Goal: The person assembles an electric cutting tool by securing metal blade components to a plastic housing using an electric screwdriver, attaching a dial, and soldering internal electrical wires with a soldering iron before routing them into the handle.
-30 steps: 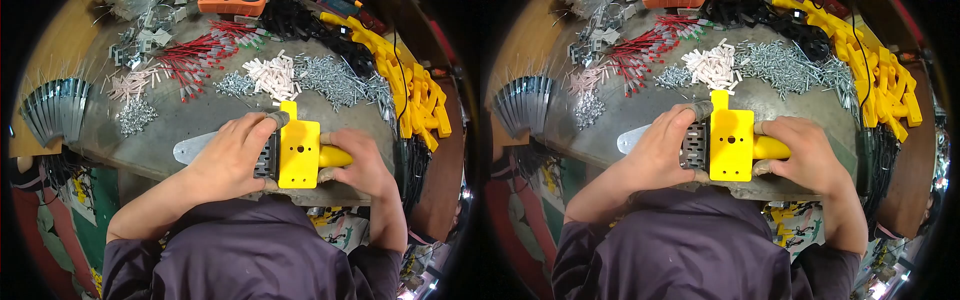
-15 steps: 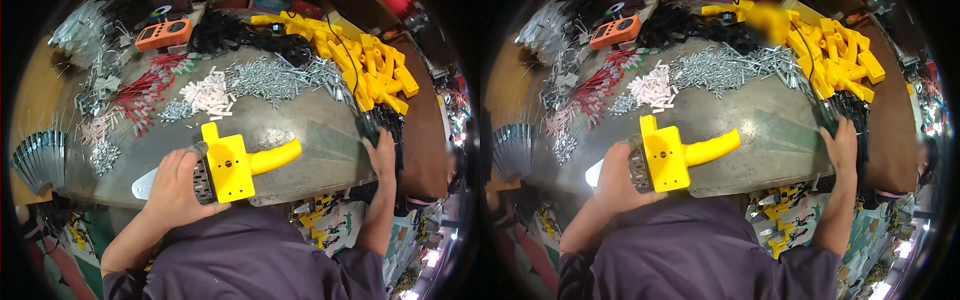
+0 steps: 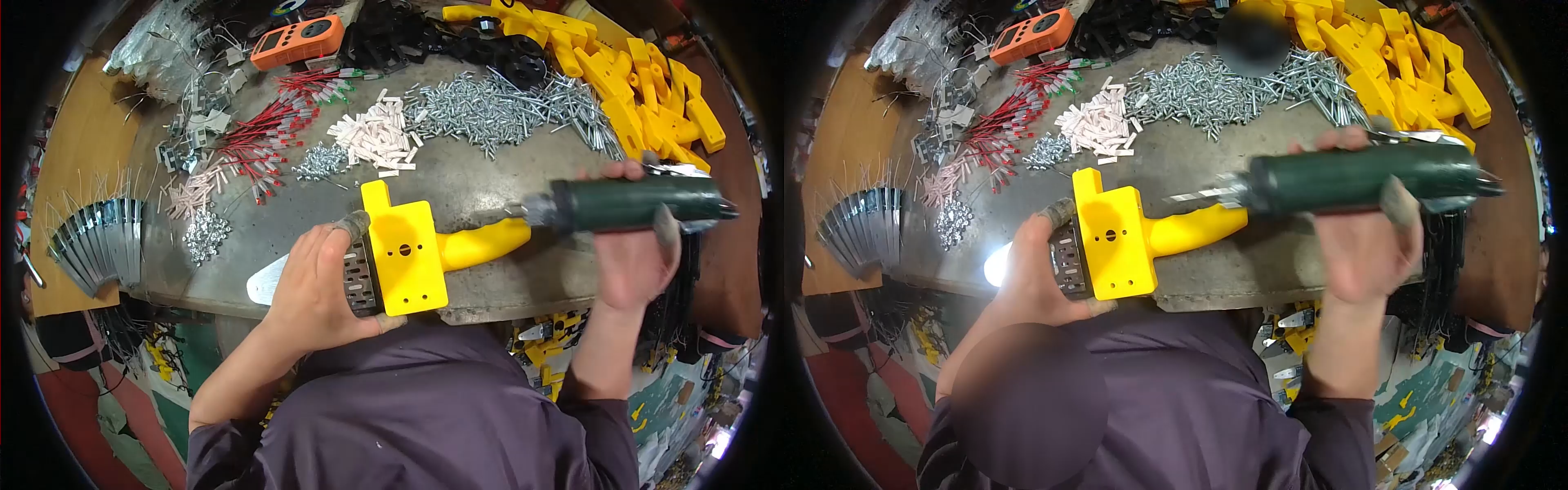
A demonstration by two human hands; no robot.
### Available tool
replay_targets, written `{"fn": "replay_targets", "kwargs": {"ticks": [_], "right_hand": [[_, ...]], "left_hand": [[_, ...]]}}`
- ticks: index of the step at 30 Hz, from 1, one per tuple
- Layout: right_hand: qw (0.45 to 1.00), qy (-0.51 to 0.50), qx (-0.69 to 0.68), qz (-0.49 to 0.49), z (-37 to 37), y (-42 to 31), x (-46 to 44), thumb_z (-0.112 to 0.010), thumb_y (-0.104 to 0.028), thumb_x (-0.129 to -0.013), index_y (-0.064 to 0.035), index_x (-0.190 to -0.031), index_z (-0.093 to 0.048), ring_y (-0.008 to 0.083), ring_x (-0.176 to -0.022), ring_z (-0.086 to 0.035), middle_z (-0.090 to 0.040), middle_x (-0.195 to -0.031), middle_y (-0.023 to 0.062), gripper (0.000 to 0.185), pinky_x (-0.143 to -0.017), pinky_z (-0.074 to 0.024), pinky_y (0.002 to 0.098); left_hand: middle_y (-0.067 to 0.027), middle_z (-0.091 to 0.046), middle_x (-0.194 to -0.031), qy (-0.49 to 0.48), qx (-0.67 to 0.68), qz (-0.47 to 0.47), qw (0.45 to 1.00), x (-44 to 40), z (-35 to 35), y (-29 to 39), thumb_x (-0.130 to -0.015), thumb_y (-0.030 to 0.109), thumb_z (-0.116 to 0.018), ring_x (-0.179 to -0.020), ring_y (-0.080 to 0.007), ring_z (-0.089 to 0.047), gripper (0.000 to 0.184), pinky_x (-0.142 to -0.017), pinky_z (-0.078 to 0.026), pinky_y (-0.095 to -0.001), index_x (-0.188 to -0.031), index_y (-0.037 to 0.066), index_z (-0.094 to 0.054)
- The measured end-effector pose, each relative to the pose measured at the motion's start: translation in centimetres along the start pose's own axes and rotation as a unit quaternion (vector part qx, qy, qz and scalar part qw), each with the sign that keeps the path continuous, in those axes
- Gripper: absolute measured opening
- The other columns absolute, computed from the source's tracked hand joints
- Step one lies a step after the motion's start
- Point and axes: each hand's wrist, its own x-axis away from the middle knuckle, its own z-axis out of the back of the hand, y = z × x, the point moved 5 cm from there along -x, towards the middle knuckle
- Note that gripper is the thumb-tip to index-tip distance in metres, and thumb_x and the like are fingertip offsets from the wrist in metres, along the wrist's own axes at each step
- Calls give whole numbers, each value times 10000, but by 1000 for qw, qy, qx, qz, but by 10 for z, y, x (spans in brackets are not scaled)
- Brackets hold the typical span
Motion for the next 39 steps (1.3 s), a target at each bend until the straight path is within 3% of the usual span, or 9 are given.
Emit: {"fn": "replay_targets", "kwargs": {"ticks": [2, 4, 7, 14, 18, 21, 25, 27, 39], "right_hand": [[1000, 20, -8, -4, 8, 18, -14, -595, -203, -855, 53, -1106, -520, 285, -1088, -499, -527, -1073, 137, 367, -1103, -264, 546], [990, 51, -121, -53, 29, 41, -25, -610, -232, -851, 32, -989, -551, 259, -983, -528, -547, -956, 112, 303, -1054, -341, 511], [991, 58, -109, -57, 30, 52, -24, -619, -236, -842, 8, -926, -547, 239, -927, -518, -538, -920, 99, 267, -1026, -367, 482], [981, 126, -137, -49, 39, 61, -19, -654, -200, -809, 2, -977, -487, 228, -902, -523, -524, -905, 86, 311, -1012, -353, 476], [987, 85, -114, -72, 42, 59, -24, -645, -161, -829, 32, -1019, -453, 232, -959, -495, -469, -960, 99, 333, -1072, -297, 470], [984, 84, -139, -77, 40, 59, -25, -647, -116, -824, 47, -1034, -441, 235, -989, -479, -454, -990, 117, 336, -1097, -267, 463], [984, 66, -149, -72, 39, 57, -24, -648, -97, -813, 60, -1040, -440, 237, -1006, -472, -454, -988, 124, 346, -1100, -267, 454], [987, 78, -126, -70, 40, 55, -23, -644, -91, -809, 59, -1042, -435, 239, -1011, -473, -453, -992, 126, 347, -1102, -266, 451], [984, 78, -139, -80, 31, 55, -20, -636, -106, -822, 46, -1037, -427, 251, -1012, -473, -459, -990, 126, 336, -1102, -259, 455]], "left_hand": [[-231, -497, -1063, -3, 12, 7, 1000, -1, -1, -1, -522, 348, -889, -922, -391, -518, 979, -807, -427, -451, -1232, -21, -324], [-230, -498, -1065, -17, 25, 17, 999, -2, -2, -4, -525, 348, -886, -921, -391, -520, 977, -809, -426, -454, -1237, -16, -325], [-227, -500, -1073, -17, 32, 12, 999, -1, -2, -6, -533, 350, -878, -932, -392, -520, 963, -819, -422, -459, -1242, -10, -335], [-233, -482, -1163, -19, -3, 3, 1000, -1, 1, -5, -601, 437, -801, -1030, -388, -495, 873, -898, -395, -474, -1227, -9, -388], [-218, -481, -1167, 18, 13, 16, 1000, 5, 7, -7, -592, 406, -819, -1073, -383, -479, 877, -954, -381, -452, -1247, -8, -407], [-236, -466, -1176, 66, 58, 9, 996, 12, 21, -16, -633, 366, -800, -1090, -393, -462, 795, -946, -378, -466, -1218, -16, -421], [-200, -565, -1018, 175, -142, 110, 968, 46, 61, -77, -726, 102, -700, -912, -350, -563, 473, -796, -457, -422, -1130, -33, -496], [-161, -611, -890, 190, -244, 165, 937, 58, 80, -92, -730, 34, -668, -830, -332, -588, 414, -744, -473, -396, -1115, -15, -524], [-121, -618, -835, 133, -237, 134, 953, 46, 70, -90, -738, 5, -652, -829, -320, -577, 371, -756, -456, -405, -1087, 37, -534]]}}
